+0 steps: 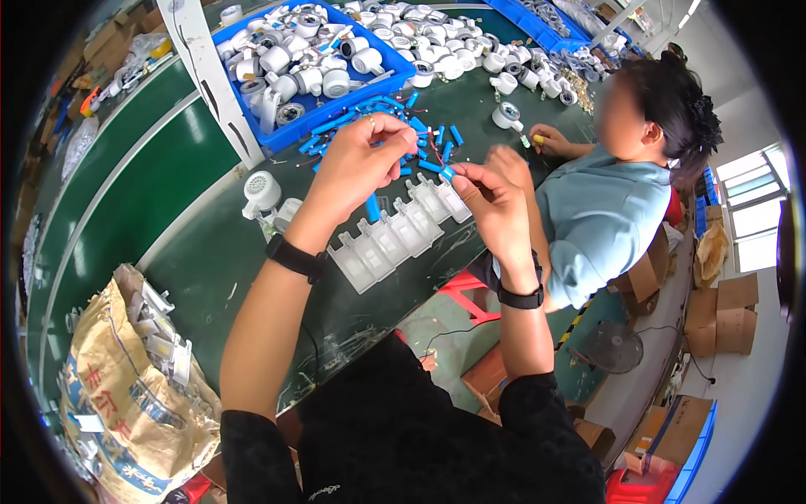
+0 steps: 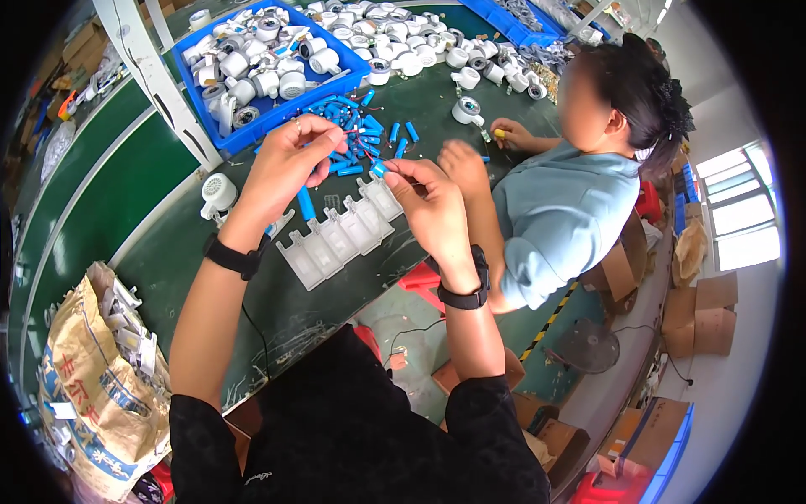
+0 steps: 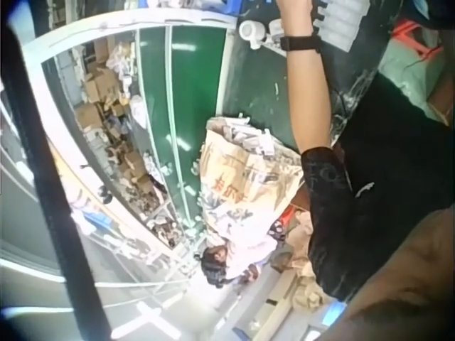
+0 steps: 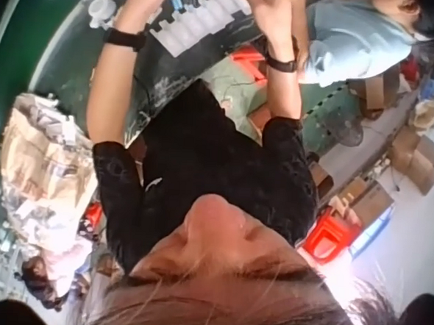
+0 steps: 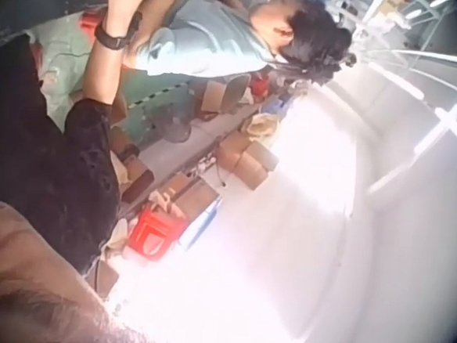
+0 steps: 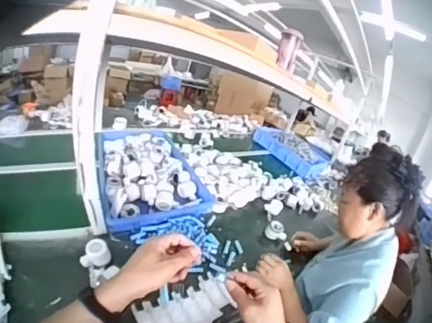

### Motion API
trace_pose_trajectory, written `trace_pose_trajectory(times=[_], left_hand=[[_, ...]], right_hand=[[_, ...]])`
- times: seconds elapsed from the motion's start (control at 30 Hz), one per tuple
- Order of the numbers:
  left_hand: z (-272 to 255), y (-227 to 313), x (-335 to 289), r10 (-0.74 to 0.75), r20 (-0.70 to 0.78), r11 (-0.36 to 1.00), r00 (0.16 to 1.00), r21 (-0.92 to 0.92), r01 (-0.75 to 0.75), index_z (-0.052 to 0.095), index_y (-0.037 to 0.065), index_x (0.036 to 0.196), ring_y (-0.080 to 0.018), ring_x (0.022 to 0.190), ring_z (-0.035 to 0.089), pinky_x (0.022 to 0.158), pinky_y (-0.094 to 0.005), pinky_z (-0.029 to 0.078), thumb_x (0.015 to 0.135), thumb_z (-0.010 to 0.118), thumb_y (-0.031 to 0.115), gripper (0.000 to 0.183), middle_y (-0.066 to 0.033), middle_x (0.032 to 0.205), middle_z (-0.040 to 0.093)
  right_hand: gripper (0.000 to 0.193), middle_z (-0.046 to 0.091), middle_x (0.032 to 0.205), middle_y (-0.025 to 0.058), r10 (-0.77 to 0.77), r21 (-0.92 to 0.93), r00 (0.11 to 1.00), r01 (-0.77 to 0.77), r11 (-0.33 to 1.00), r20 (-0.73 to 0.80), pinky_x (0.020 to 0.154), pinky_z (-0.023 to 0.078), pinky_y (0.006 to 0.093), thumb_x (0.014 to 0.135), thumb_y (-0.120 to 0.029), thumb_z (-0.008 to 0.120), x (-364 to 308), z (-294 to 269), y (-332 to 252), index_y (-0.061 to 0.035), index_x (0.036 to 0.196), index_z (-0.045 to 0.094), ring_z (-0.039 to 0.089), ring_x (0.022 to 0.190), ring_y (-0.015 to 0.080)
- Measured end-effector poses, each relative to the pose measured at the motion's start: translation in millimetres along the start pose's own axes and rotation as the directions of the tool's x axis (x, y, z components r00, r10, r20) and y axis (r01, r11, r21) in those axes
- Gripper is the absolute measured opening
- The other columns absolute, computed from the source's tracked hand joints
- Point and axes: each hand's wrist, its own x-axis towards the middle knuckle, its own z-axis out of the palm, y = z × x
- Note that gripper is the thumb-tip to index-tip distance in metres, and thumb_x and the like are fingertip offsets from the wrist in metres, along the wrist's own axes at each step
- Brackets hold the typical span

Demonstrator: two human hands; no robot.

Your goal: Assembling electronic components on a factory production line.

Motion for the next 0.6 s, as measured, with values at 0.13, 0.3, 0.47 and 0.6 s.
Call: trace_pose_trajectory(times=[0.13,0.3,0.47,0.6], left_hand=[[0.7,-3.2,-0.7,-0.007,-0.023,1.0,1.0,0.021,0.007,0.07,0.0,0.107,-0.0061,0.057,0.056,0.051,-0.0217,0.043,0.099,0.069,0.023,0.024,-0.0053,0.086,0.075],[3.0,-11.0,-0.5,0.118,-0.118,0.975,0.986,0.204,-0.092,0.073,0.003,0.1,-0.0112,0.06,0.063,0.055,-0.0267,0.048,0.096,0.072,0.022,0.02,-0.0065,0.084,0.077],[16.7,-17.9,-13.3,0.534,-0.05,0.716,0.844,0.558,-0.42,0.074,0.002,0.1,-0.0113,0.071,0.066,0.066,-0.0305,0.053,0.096,0.072,0.014,0.013,-0.0075,0.085,0.076],[27.0,-11.6,-26.7,0.443,-0.035,0.79,0.896,0.488,-0.372,0.071,0.001,0.101,-0.009,0.065,0.065,0.059,-0.0273,0.051,0.1,0.069,0.015,0.014,-0.0066,0.082,0.075]], right_hand=[[0.02,0.065,0.094,0.0011,-0.16,-0.084,0.982,0.168,0.982,0.101,0.073,0.046,0.0229,0.098,-0.008,0.072,-3.4,6.7,-8.8,-0.0001,0.117,0.074,0.057,0.086,0.0067],[0.019,0.065,0.094,0.0015,-0.097,-0.132,0.951,0.141,0.981,0.295,0.075,0.045,0.0249,0.099,-0.008,0.07,-8.5,-2.9,-24.5,0.0016,0.115,0.074,0.058,0.083,0.0084],[0.018,0.068,0.096,0.0011,0.012,0.047,0.921,-0.033,0.998,0.39,0.077,0.046,0.024,0.098,-0.005,0.069,-7.0,-10.4,-31.5,0.0024,0.114,0.074,0.058,0.083,0.0079],[0.022,0.068,0.099,0.0004,-0.037,0.106,0.964,0.009,0.994,0.264,0.078,0.046,0.0221,0.098,-0.004,0.069,-7.8,-18.3,-25.6,0.0007,0.12,0.072,0.06,0.09,0.0062]])
